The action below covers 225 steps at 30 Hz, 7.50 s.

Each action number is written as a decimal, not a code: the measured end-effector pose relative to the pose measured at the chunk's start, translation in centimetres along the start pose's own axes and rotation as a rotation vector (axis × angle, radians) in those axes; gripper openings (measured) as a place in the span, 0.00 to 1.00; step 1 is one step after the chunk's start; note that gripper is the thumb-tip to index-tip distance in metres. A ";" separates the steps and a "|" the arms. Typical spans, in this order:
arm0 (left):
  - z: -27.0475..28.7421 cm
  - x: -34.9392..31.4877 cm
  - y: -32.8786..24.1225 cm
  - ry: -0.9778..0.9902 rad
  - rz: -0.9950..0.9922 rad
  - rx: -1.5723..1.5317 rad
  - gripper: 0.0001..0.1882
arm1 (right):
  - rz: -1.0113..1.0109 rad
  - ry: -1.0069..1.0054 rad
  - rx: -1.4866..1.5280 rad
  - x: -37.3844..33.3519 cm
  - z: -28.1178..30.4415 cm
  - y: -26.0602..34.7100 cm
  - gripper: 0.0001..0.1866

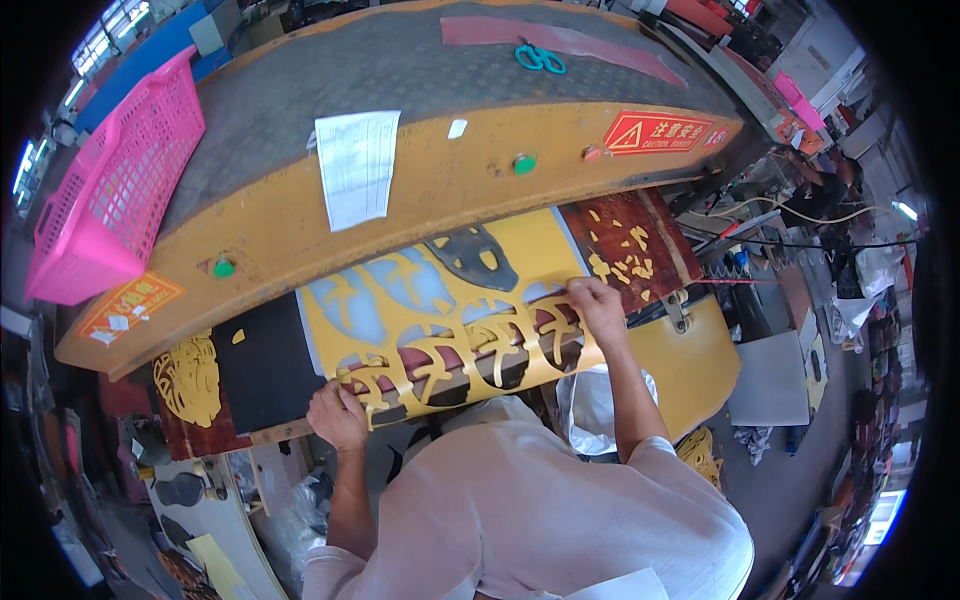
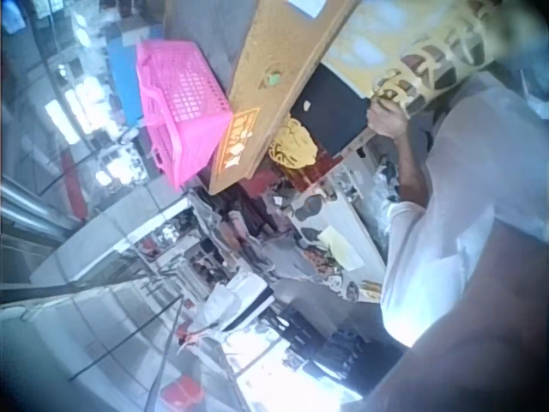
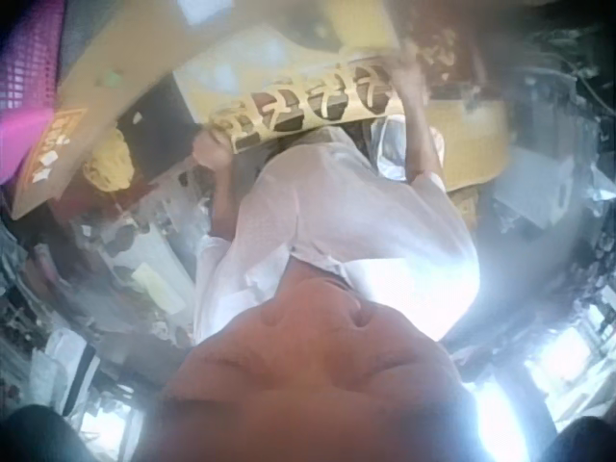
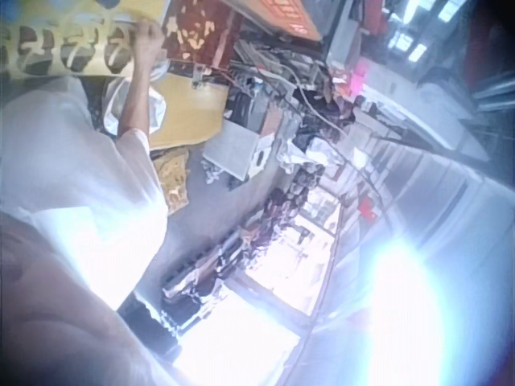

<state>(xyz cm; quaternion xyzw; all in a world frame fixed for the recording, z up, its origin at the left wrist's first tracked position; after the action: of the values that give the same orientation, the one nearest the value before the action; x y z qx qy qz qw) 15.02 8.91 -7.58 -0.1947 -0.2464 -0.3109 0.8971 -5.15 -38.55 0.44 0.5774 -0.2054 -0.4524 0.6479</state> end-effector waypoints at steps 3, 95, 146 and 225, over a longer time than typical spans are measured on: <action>-2.2 3.7 1.4 0.062 0.051 -0.014 0.11 | 0.090 0.017 0.007 2.9 -3.5 3.7 0.25; -9.6 12.7 -22.2 0.094 -0.455 -0.497 0.07 | 0.149 0.150 -0.096 7.9 1.4 1.5 0.27; -10.8 11.0 -29.8 0.184 -0.488 -0.519 0.08 | 0.487 0.043 -1.066 6.4 -5.9 0.4 0.42; -2.1 -2.7 -16.9 0.236 0.458 -1.049 0.09 | 0.087 -0.349 0.027 -1.6 3.6 -8.9 0.11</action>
<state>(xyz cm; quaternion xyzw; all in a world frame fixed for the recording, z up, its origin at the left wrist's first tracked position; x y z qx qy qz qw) 2.82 -3.22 -7.49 -0.6253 0.0903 -0.2092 0.7464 -11.95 -38.55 -6.54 0.4893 -0.3456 -0.5145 0.6136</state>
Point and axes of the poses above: each hand's wrist, its own x-axis towards the middle knuckle, its own z-axis out of the back of the hand, y = z × x, the point moved 3 cm from there along x, towards the middle knuckle, and after that the axes turned 13 degrees about -z, right-handed, at the moved point
